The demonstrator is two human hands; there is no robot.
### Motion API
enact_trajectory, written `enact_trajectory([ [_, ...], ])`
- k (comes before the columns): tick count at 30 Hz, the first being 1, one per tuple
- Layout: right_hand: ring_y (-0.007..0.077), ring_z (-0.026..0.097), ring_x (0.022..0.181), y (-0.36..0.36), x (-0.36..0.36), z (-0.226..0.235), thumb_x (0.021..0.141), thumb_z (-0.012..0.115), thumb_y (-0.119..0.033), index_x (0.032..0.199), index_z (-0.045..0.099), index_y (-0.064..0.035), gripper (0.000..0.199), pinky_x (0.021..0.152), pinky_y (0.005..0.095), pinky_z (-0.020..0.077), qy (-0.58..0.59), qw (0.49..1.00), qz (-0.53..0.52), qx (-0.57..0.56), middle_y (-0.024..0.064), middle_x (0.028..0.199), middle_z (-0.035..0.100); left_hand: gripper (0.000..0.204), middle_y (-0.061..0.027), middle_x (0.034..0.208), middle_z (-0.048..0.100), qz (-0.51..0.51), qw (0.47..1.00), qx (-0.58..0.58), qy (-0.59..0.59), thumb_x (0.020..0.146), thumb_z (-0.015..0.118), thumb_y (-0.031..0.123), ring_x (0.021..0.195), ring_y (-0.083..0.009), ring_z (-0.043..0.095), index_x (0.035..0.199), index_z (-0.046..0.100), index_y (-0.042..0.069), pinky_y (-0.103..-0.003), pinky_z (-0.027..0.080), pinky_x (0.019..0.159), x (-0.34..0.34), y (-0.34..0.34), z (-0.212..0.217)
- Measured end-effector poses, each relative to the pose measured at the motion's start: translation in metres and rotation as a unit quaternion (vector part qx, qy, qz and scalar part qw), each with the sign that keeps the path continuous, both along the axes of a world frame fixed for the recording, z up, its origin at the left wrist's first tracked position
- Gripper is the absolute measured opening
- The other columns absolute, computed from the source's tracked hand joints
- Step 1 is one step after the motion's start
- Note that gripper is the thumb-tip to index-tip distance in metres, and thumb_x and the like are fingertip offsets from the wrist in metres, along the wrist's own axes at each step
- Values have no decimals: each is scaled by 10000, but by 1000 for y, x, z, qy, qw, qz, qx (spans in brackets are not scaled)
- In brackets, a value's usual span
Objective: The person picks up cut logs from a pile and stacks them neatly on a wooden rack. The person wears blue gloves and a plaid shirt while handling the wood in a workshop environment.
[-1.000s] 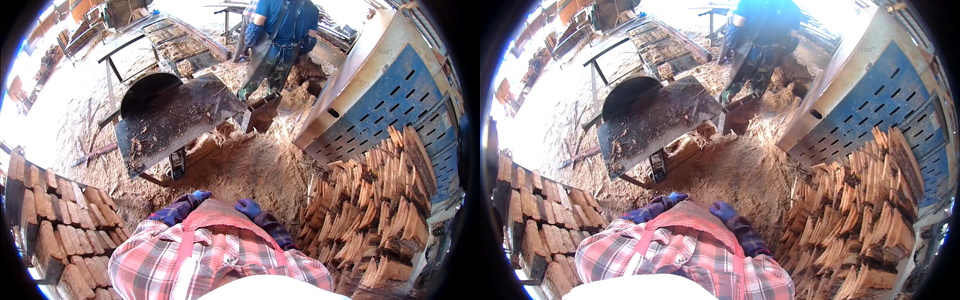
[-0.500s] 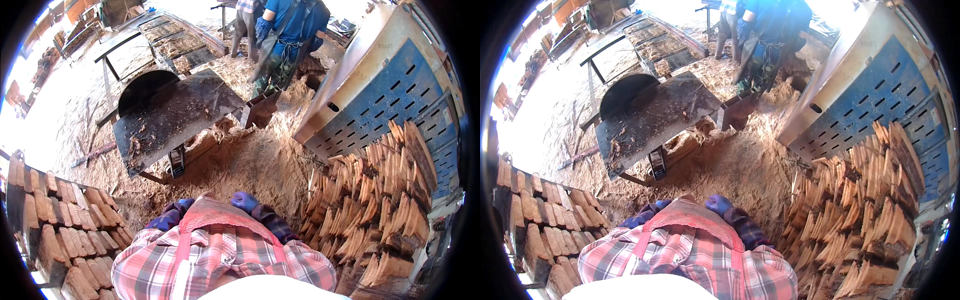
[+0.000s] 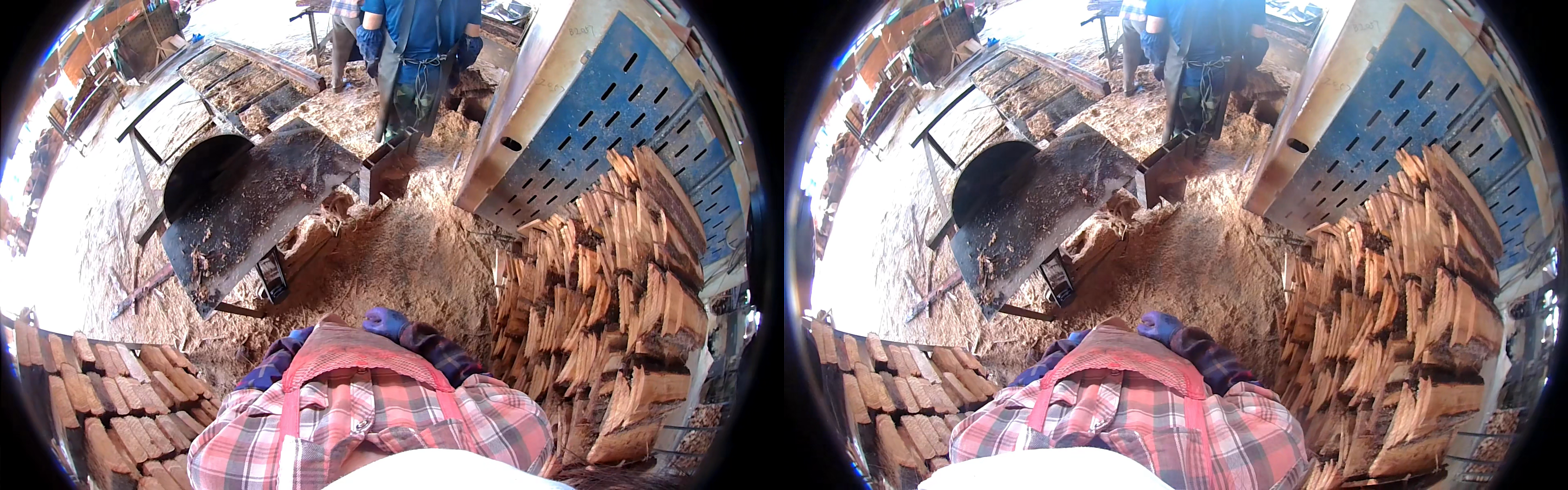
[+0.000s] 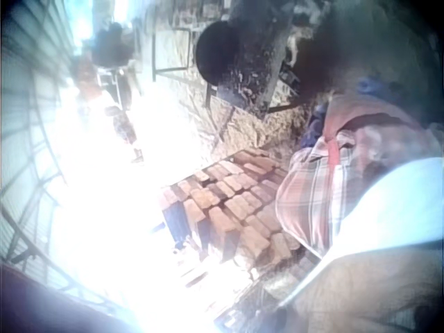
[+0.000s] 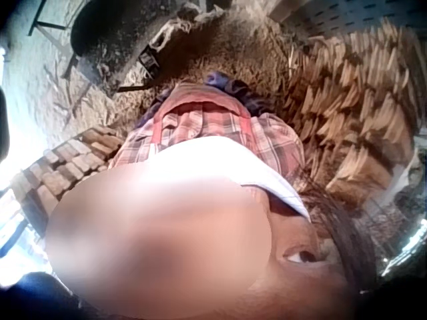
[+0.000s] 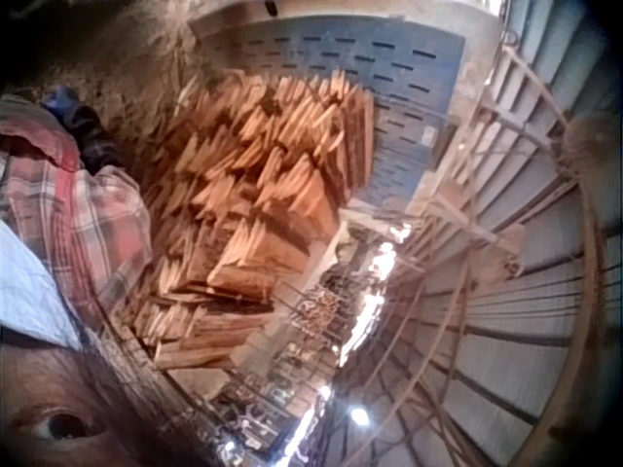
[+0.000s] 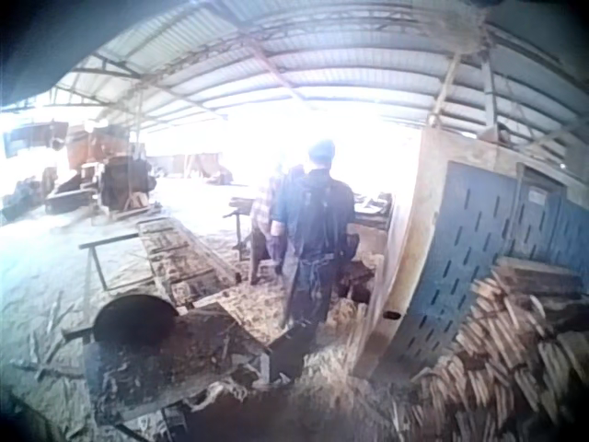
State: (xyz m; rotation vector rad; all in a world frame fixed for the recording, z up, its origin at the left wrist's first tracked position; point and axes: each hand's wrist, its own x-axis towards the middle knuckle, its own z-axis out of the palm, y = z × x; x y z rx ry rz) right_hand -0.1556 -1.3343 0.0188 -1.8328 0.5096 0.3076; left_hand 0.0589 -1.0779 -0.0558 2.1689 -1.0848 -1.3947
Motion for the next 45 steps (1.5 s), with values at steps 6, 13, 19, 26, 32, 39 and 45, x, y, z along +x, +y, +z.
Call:
enact_trajectory([
  [6, 233, 598, 996, 6, -7, 10, 789, 681, -355, 1149, 545, 22, 538, 874, 326, 463, -43, 997, -56, 42, 168, 1059, 620, 411, -164, 1138, 597, 21, 999, -28, 11, 830, 556, 384, 1093, -348, 543, 1168, 566, 150, -402, 432, 894, -6, 0, 12],
  [13, 209, 592, 994, 7, -9, 2, 785, 689, -318, 1146, 545, 30, 521, 873, 320, 464, -46, 997, -41, 35, 149, 1055, 619, 424, -138, 1136, 605, 22, 999, -32, -5, 833, 556, 392, 1080, -328, 557, 1197, 552, 174, -380, 434, 894, -8, 6, 2],
  [19, 196, 603, 951, 9, -14, -19, 793, 682, -307, 1109, 565, 22, 471, 850, 313, 472, -38, 998, -41, 22, 131, 1022, 631, 410, -129, 1129, 606, -33, 998, -6, -57, 842, 546, 390, 1071, -311, 565, 1190, 544, 174, -367, 439, 885, -8, 5, -8],
  [26, 262, 615, 974, 8, -13, -26, 775, 642, -428, 1129, 568, 16, 573, 853, 334, 472, -12, 1000, 3, 28, 183, 1033, 634, 385, -117, 1144, 601, -29, 998, 6, -49, 866, 535, 374, 1068, -280, 569, 1195, 544, 174, -341, 433, 888, -12, 8, 1],
  [32, 200, 598, 997, 14, -14, -21, 785, 689, -341, 1158, 541, 29, 545, 884, 318, 460, -11, 998, -47, 42, 149, 1075, 622, 373, -122, 1142, 601, 14, 1000, -17, -9, 865, 544, 361, 1063, -276, 570, 1187, 553, 173, -339, 430, 891, -15, 13, -9],
  [39, 276, 602, 1018, 17, -11, -10, 771, 662, -407, 1161, 538, 42, 608, 877, 348, 466, -19, 998, -38, 41, 206, 1090, 613, 363, -128, 1138, 602, 41, 999, -23, 19, 863, 551, 352, 1062, -271, 570, 1178, 562, 173, -338, 428, 893, -13, 18, -22],
  [45, 259, 619, 963, 17, -8, -23, 776, 644, -416, 1097, 584, 13, 539, 831, 354, 478, -39, 999, -16, 20, 182, 1013, 639, 355, -134, 1135, 603, 58, 997, -27, 43, 861, 558, 345, 1060, -268, 571, 1171, 570, 172, -336, 427, 895, -12, 21, -33],
])
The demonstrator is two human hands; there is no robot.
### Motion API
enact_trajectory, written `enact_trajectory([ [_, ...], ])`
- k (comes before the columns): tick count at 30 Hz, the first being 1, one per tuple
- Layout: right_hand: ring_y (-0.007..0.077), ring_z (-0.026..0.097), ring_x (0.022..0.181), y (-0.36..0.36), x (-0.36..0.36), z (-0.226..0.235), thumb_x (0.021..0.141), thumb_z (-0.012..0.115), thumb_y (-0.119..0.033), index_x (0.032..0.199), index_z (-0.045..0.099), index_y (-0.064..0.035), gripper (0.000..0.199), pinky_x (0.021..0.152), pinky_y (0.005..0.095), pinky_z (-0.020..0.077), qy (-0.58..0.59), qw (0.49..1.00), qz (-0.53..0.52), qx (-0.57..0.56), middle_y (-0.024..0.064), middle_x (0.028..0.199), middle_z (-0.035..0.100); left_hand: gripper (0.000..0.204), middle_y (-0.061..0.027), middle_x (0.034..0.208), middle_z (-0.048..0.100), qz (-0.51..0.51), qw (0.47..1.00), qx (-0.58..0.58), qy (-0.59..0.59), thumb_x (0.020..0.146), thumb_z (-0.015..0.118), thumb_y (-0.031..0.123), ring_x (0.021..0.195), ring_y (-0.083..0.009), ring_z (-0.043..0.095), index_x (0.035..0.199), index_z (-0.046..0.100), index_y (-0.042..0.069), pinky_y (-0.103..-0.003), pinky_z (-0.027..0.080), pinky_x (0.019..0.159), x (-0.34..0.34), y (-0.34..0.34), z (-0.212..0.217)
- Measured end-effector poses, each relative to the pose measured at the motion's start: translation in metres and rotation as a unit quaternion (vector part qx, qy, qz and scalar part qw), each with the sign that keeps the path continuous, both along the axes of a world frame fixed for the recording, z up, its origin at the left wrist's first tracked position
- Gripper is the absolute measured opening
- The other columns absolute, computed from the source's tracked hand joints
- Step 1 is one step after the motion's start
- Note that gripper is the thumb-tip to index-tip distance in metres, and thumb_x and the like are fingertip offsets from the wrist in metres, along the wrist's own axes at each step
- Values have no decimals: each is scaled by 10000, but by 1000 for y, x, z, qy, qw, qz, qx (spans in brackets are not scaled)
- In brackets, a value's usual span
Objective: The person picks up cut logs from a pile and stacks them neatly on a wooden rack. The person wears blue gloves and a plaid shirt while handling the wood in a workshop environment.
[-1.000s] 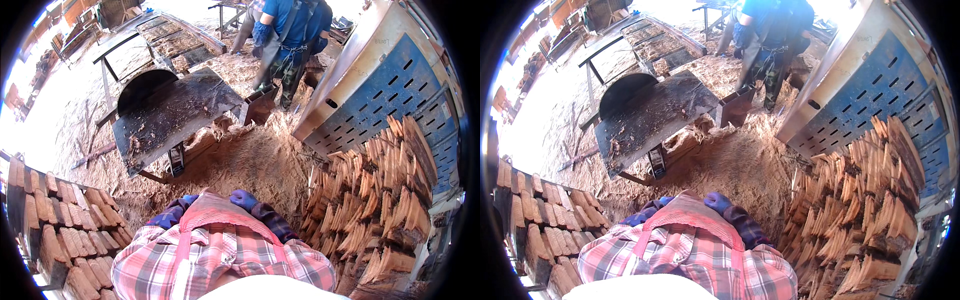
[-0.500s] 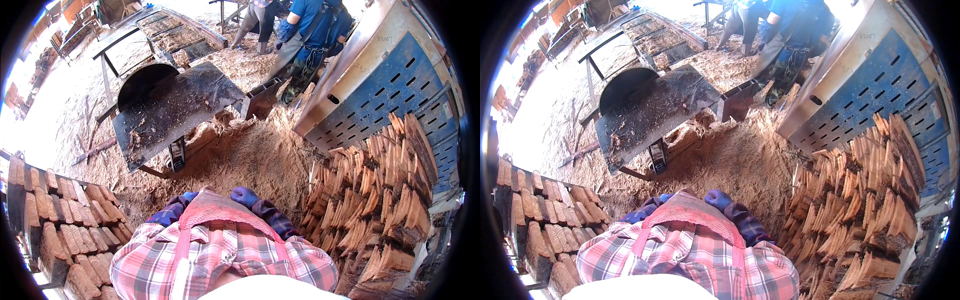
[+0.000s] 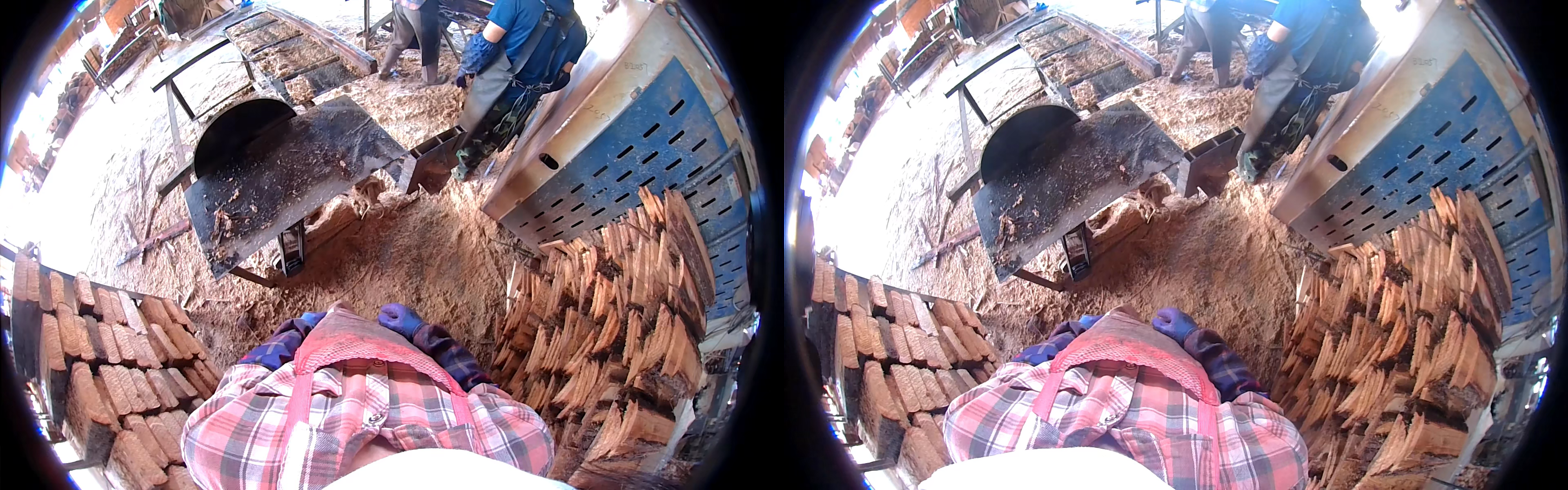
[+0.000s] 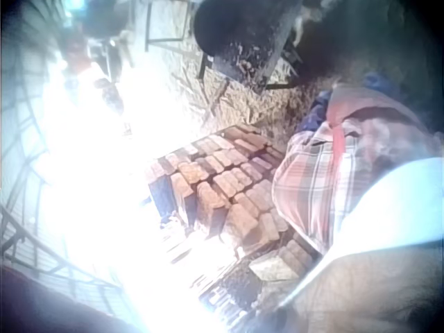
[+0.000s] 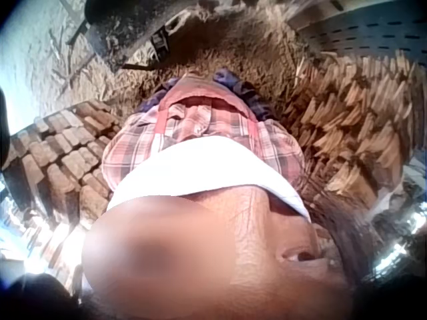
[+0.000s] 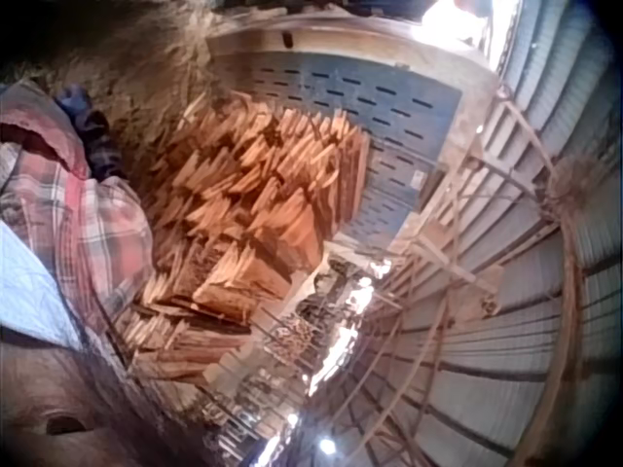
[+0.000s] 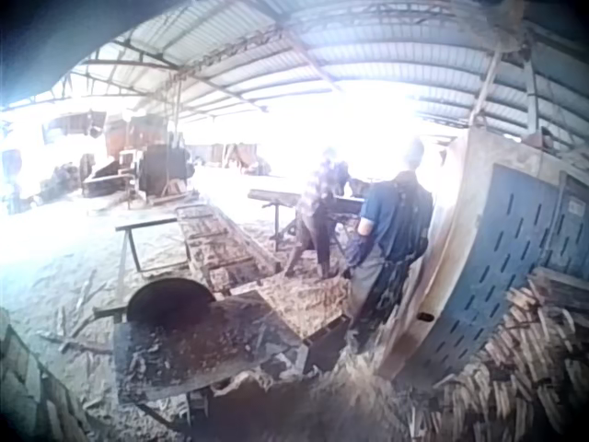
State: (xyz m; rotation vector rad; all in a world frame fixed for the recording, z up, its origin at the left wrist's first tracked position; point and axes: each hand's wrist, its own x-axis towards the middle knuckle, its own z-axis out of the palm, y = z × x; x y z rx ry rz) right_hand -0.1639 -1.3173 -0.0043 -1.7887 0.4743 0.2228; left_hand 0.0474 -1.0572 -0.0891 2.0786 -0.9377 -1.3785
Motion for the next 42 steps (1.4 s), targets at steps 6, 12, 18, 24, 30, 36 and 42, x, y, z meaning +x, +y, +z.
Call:
enact_trajectory([
  [6, 207, 607, 973, 2, 4, 4, 790, 684, -319, 1133, 558, 16, 495, 861, 321, 471, 22, 1000, 7, 3, 140, 1032, 632, 350, -136, 1132, 604, 8, 1000, -2, 14, 860, 561, 341, 1059, -266, 571, 1165, 575, 171, -336, 427, 895, 1, 5, -6],
  [12, 241, 601, 1003, 4, 6, 2, 785, 674, -367, 1151, 549, 14, 543, 871, 335, 468, 35, 999, 5, -1, 170, 1078, 617, 348, -136, 1129, 605, -6, 1000, -1, 11, 859, 562, 340, 1056, -265, 572, 1162, 576, 168, -337, 428, 893, 5, 5, 3],
  [18, 231, 599, 1000, 6, 11, 11, 784, 693, -334, 1158, 544, 9, 530, 876, 333, 468, 43, 999, -18, 24, 164, 1075, 617, 347, -135, 1127, 606, -12, 1000, -1, 9, 859, 562, 339, 1054, -265, 573, 1159, 578, 166, -338, 429, 890, 11, 4, 6],
  [24, 232, 595, 1008, 5, 17, 13, 778, 706, -320, 1172, 523, 23, 554, 885, 335, 464, 43, 998, -27, 37, 169, 1089, 611, 345, -135, 1124, 607, -19, 1000, -1, 4, 859, 563, 339, 1052, -264, 573, 1156, 580, 163, -339, 430, 888, 16, 0, 8],
  [30, 231, 589, 1017, 3, 19, 3, 777, 708, -326, 1180, 515, 26, 569, 895, 336, 458, 37, 998, -33, 44, 174, 1101, 605, 344, -134, 1122, 608, -22, 1000, -1, -5, 859, 564, 338, 1049, -264, 574, 1153, 581, 161, -340, 431, 886, 20, -3, 10],
  [36, 224, 591, 1013, 2, 21, 14, 785, 697, -345, 1183, 519, 23, 570, 897, 332, 455, 37, 998, -26, 52, 167, 1099, 607, 342, -134, 1120, 609, -22, 1000, 1, -9, 858, 564, 337, 1047, -263, 575, 1150, 583, 158, -341, 432, 883, 19, -1, 13],
  [42, 222, 594, 1008, 1, 21, 18, 787, 691, -344, 1175, 525, 17, 556, 889, 327, 460, 31, 998, -15, 49, 155, 1092, 608, 341, -134, 1117, 610, -18, 1000, 0, -13, 858, 565, 336, 1044, -263, 576, 1147, 585, 156, -342, 433, 881, 17, 0, 15],
])
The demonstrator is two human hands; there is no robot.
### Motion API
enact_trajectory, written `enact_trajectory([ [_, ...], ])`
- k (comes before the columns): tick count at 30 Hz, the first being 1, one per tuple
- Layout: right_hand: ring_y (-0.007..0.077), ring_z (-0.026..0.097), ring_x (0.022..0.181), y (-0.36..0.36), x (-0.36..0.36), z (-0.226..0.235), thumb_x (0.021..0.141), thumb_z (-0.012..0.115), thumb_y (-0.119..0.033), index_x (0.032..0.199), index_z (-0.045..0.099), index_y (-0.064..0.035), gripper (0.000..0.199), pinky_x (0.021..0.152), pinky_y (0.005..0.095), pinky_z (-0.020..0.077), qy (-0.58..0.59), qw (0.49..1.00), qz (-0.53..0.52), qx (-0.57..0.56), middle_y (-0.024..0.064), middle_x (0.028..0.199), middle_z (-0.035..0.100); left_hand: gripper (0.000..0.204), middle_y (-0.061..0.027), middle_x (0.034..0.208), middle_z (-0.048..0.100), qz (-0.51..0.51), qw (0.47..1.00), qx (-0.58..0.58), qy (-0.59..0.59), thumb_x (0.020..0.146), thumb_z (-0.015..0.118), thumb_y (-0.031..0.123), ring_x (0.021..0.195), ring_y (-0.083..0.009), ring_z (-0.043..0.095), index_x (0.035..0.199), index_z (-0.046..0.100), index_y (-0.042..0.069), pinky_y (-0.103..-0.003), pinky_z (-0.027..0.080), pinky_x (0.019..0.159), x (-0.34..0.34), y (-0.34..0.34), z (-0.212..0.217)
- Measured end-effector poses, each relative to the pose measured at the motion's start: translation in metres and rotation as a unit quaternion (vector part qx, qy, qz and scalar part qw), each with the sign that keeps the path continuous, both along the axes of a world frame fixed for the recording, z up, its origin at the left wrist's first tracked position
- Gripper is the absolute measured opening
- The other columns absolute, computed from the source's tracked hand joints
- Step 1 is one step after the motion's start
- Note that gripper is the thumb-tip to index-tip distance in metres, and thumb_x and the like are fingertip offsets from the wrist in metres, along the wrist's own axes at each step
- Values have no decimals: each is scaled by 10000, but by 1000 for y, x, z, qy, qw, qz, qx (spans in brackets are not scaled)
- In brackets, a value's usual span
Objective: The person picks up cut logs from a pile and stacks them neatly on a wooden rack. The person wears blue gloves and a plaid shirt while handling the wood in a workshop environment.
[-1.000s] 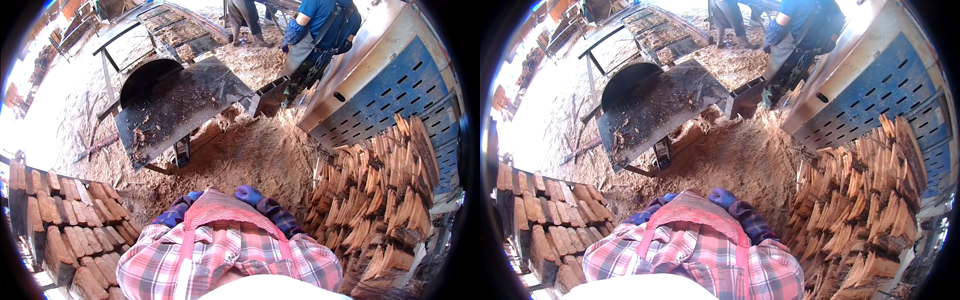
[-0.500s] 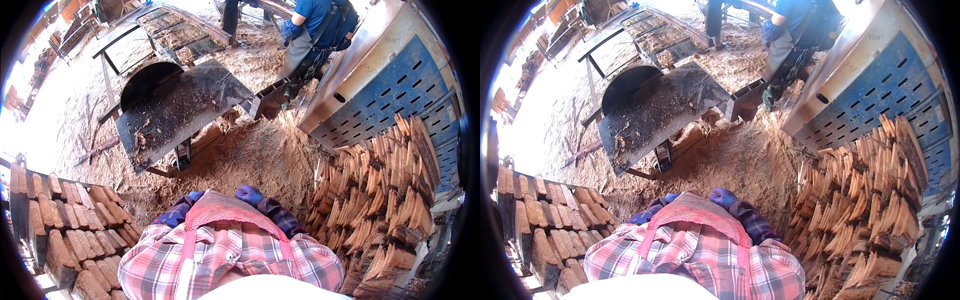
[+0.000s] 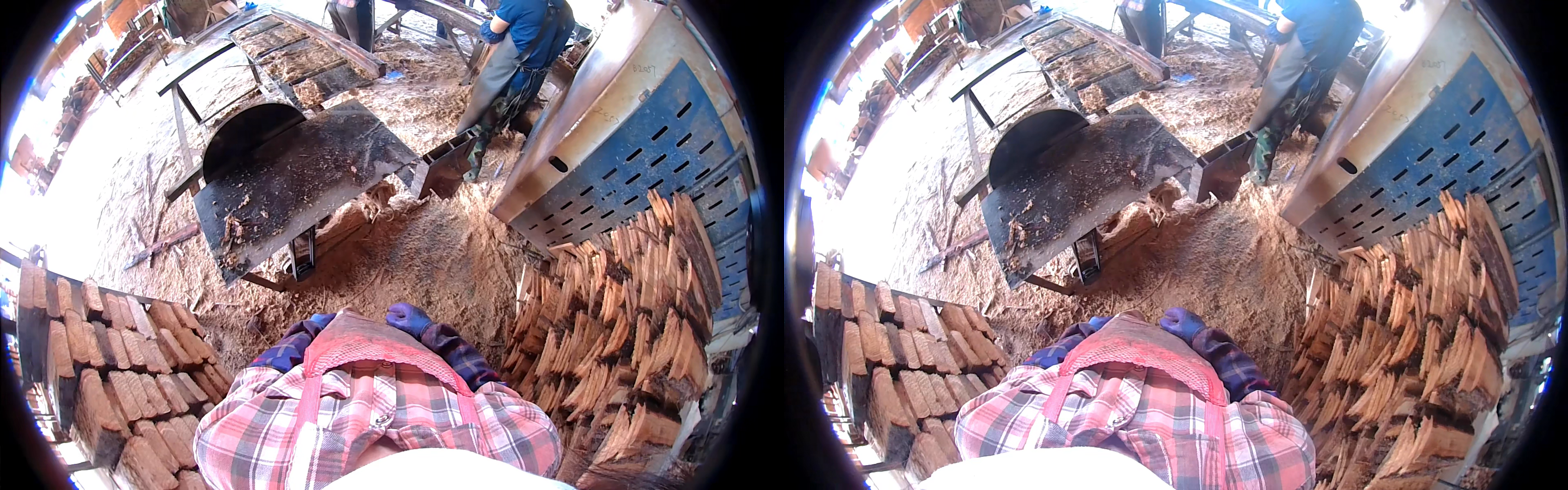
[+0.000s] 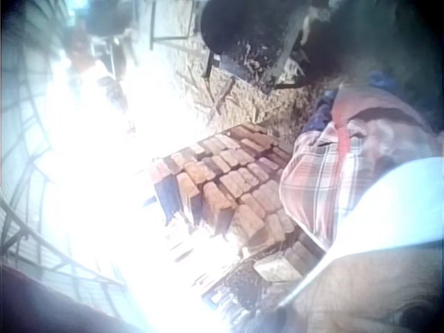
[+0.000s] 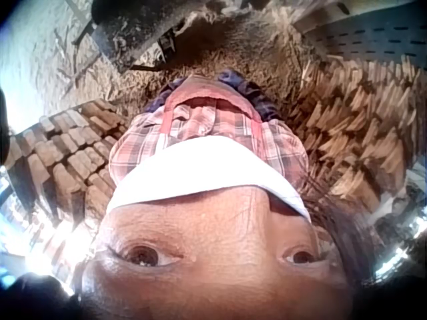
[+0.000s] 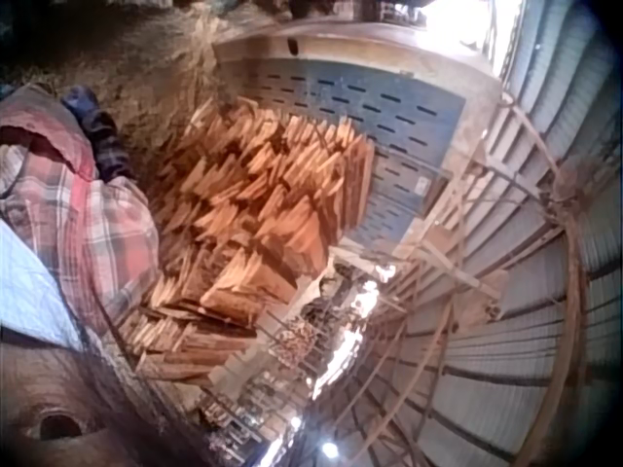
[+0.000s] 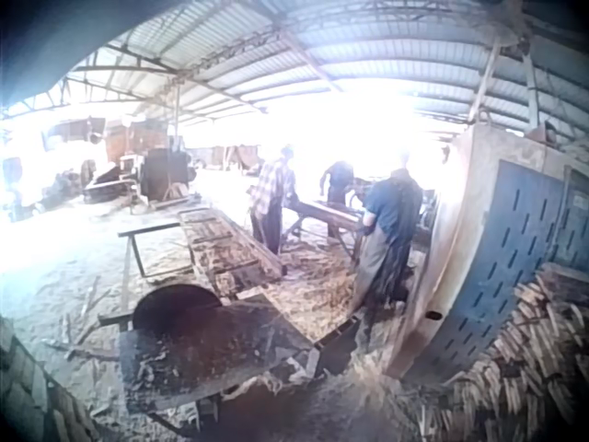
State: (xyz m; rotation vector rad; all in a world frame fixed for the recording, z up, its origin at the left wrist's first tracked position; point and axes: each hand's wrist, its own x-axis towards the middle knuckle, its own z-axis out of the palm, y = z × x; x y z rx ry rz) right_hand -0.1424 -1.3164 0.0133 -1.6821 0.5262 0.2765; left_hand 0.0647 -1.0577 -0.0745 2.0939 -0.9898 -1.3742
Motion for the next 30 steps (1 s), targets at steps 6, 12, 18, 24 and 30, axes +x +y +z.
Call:
enact_trajectory([
  [6, 219, 595, 1005, 1, -2, 1, 785, 691, -340, 1162, 535, 15, 541, 886, 327, 462, -9, 1000, 2, -8, 145, 1095, 606, 340, -133, 1115, 612, 2, 1000, -1, -5, 858, 565, 336, 1042, -262, 576, 1143, 586, 153, -343, 434, 879, -2, 1, 2],
  [12, 228, 599, 994, 3, -2, 24, 795, 668, -363, 1154, 546, 4, 527, 877, 327, 463, -3, 998, 21, -50, 157, 1064, 619, 338, -133, 1112, 613, 0, 1000, -4, -12, 857, 566, 335, 1040, -262, 577, 1140, 588, 151, -344, 435, 877, -3, 1, 0],
  [18, 244, 609, 947, -3, 3, 16, 804, 625, -403, 1087, 588, -5, 490, 844, 333, 466, 6, 991, 99, -90, 157, 1022, 635, 337, -132, 1110, 614, 6, 1000, 9, -10, 857, 567, 334, 1037, -262, 578, 1137, 590, 149, -345, 436, 874, 2, 9, -5],
  [24, 238, 605, 874, 3, -7, 18, 811, 605, -385, 1012, 604, -17, 419, 776, 344, 463, -36, 994, 51, -95, 150, 941, 638, 336, -132, 1107, 615, 8, 1000, 17, -6, 857, 567, 334, 1035, -261, 579, 1134, 591, 146, -346, 437, 872, -5, 5, -13],
  [30, 243, 593, 985, 5, -7, 11, 801, 631, -411, 1124, 565, -7, 522, 850, 333, 456, -19, 996, 53, -71, 172, 1063, 612, 335, -132, 1105, 616, 8, 1000, 14, -13, 856, 568, 333, 1033, -261, 580, 1131, 593, 144, -347, 439, 870, -7, 5, -14],
])
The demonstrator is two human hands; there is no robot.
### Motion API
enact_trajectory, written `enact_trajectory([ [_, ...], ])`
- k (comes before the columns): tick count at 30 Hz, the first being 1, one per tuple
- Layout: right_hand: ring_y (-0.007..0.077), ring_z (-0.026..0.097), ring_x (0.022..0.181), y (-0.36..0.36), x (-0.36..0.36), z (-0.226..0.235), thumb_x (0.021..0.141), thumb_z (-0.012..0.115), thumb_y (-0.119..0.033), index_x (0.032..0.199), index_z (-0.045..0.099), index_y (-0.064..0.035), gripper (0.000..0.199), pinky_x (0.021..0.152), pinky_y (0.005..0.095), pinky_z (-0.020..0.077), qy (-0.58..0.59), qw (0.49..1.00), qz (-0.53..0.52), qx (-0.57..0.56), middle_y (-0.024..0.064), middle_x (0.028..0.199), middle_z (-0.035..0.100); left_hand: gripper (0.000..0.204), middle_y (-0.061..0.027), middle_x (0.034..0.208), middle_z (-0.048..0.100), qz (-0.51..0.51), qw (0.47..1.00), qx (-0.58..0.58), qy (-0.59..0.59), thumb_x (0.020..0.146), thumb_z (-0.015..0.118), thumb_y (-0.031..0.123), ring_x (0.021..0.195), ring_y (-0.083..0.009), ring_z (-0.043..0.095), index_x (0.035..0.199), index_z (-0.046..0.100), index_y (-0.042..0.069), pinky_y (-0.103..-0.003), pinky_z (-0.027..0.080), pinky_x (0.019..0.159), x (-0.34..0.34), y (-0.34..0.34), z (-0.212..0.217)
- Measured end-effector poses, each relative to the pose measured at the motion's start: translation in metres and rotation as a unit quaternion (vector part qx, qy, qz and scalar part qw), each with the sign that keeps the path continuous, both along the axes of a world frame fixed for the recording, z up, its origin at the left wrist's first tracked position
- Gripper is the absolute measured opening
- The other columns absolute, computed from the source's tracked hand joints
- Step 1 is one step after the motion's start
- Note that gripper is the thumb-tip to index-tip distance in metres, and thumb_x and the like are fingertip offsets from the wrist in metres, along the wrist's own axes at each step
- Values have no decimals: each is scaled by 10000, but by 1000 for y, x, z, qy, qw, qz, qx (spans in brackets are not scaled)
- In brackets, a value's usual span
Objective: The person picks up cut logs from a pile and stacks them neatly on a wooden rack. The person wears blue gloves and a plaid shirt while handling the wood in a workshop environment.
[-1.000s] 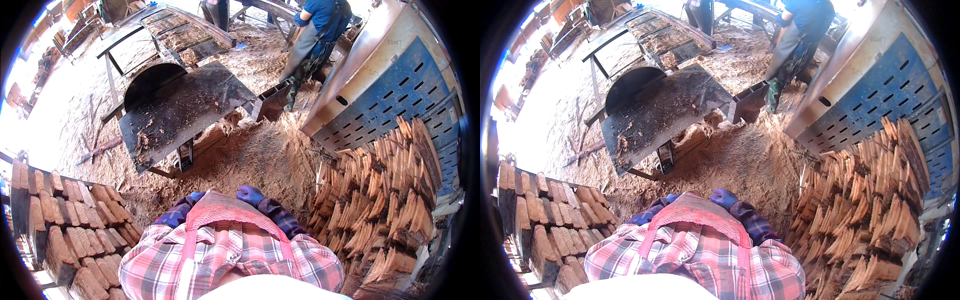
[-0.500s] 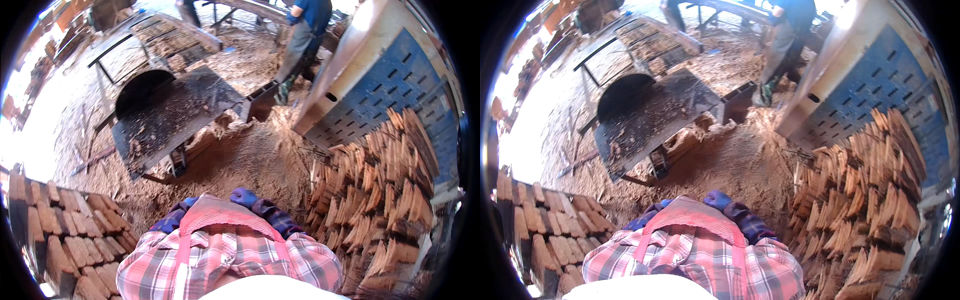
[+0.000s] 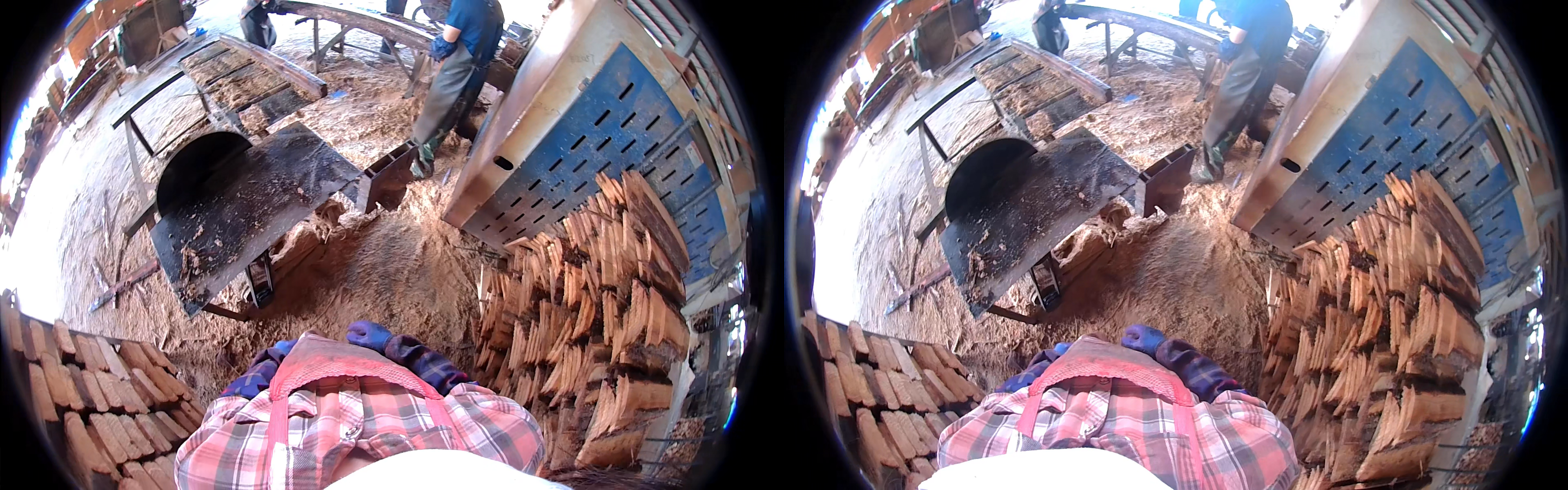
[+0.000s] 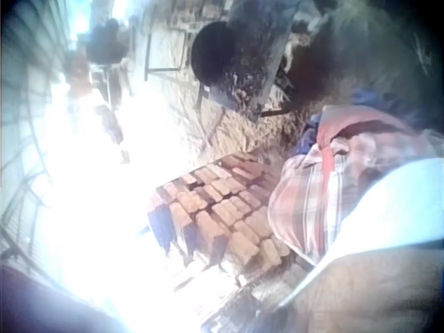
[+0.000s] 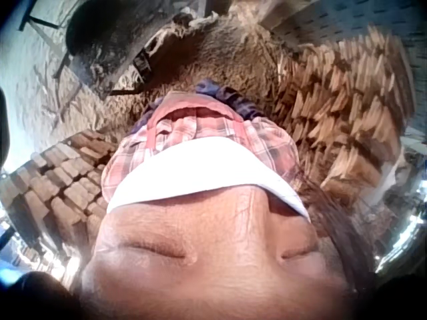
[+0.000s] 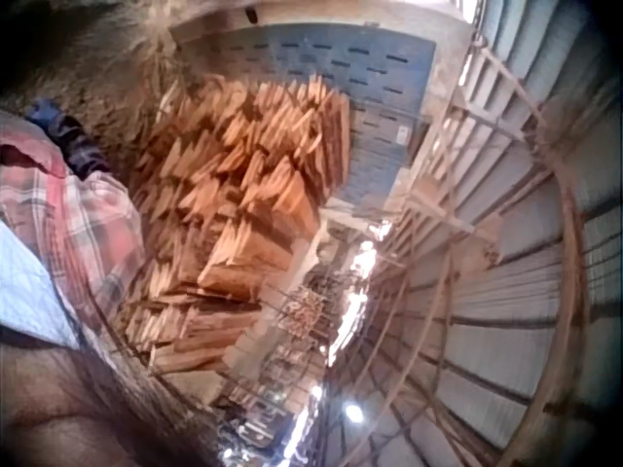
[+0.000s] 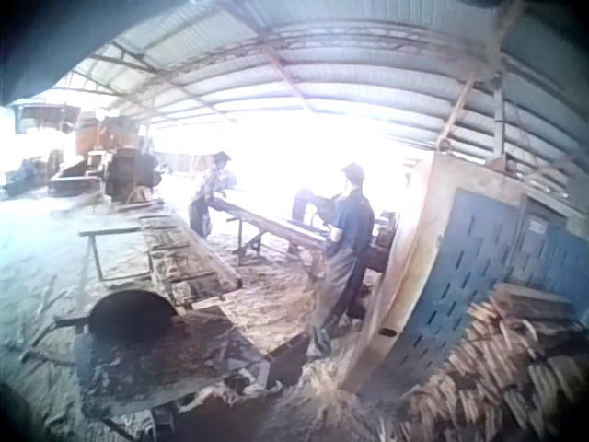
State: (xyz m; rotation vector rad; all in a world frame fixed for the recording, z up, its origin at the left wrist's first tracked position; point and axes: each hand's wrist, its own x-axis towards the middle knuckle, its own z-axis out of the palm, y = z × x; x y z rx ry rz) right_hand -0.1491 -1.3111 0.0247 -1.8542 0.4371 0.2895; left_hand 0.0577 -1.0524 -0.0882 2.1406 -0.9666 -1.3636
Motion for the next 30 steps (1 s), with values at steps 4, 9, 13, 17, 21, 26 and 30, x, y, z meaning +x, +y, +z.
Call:
enact_trajectory([
  [4, 274, 574, 1069, 0, -1, -4, 783, 649, -429, 1198, 518, 22, 627, 912, 338, 440, 13, 998, -10, 53, 200, 1162, 579, 334, -131, 1103, 617, -1, 1000, -10, -5, 856, 568, 333, 1031, -260, 580, 1129, 594, 142, -347, 439, 868, -1, 0, 2],
  [9, 233, 553, 1096, 6, 0, -12, 823, 653, -329, 1216, 507, 25, 549, 946, 333, 428, 14, 996, -29, 81, 167, 1174, 573, 333, -131, 1101, 618, 13, 1000, -17, -5, 856, 569, 332, 1029, -260, 581, 1126, 595, 140, -348, 440, 866, -6, 6, 5],
  [13, 226, 559, 1084, 8, 2, -13, 827, 651, -331, 1207, 510, 30, 543, 944, 329, 429, 27, 998, -15, 53, 162, 1163, 579, 332, -131, 1100, 619, 29, 999, -21, -1, 856, 569, 332, 1028, -260, 581, 1124, 596, 138, -349, 441, 865, -10, 13, 5],
  [17, 215, 567, 1066, 11, -4, -19, 833, 646, -328, 1188, 518, 36, 525, 931, 323, 436, 19, 998, -34, 52, 158, 1138, 591, 331, -131, 1098, 619, 37, 999, -26, 2, 855, 570, 331, 1026, -259, 582, 1122, 598, 137, -349, 442, 863, -13, 13, 8],
  [21, 211, 573, 1051, 12, -4, -19, 835, 643, -320, 1174, 525, 39, 508, 917, 318, 443, 14, 998, -25, 64, 153, 1120, 598, 330, -130, 1096, 620, 42, 999, -28, 5, 855, 570, 331, 1025, -259, 582, 1120, 599, 135, -350, 442, 862, -15, 15, 7],
  [26, 194, 586, 992, 14, -5, -31, 839, 633, -310, 1120, 552, 36, 453, 879, 311, 457, 0, 999, -19, 32, 132, 1050, 614, 330, -130, 1094, 621, 46, 998, -30, 9, 855, 571, 330, 1023, -259, 583, 1118, 600, 133, -351, 443, 860, -14, 18, 9],
  [30, 259, 592, 1026, 15, 0, -15, 789, 645, -419, 1153, 544, 18, 577, 888, 348, 458, 4, 999, -12, 33, 172, 1101, 603, 329, -130, 1093, 622, 51, 998, -33, 10, 855, 571, 330, 1021, -258, 583, 1116, 601, 131, -351, 444, 858, -12, 19, 8],
])
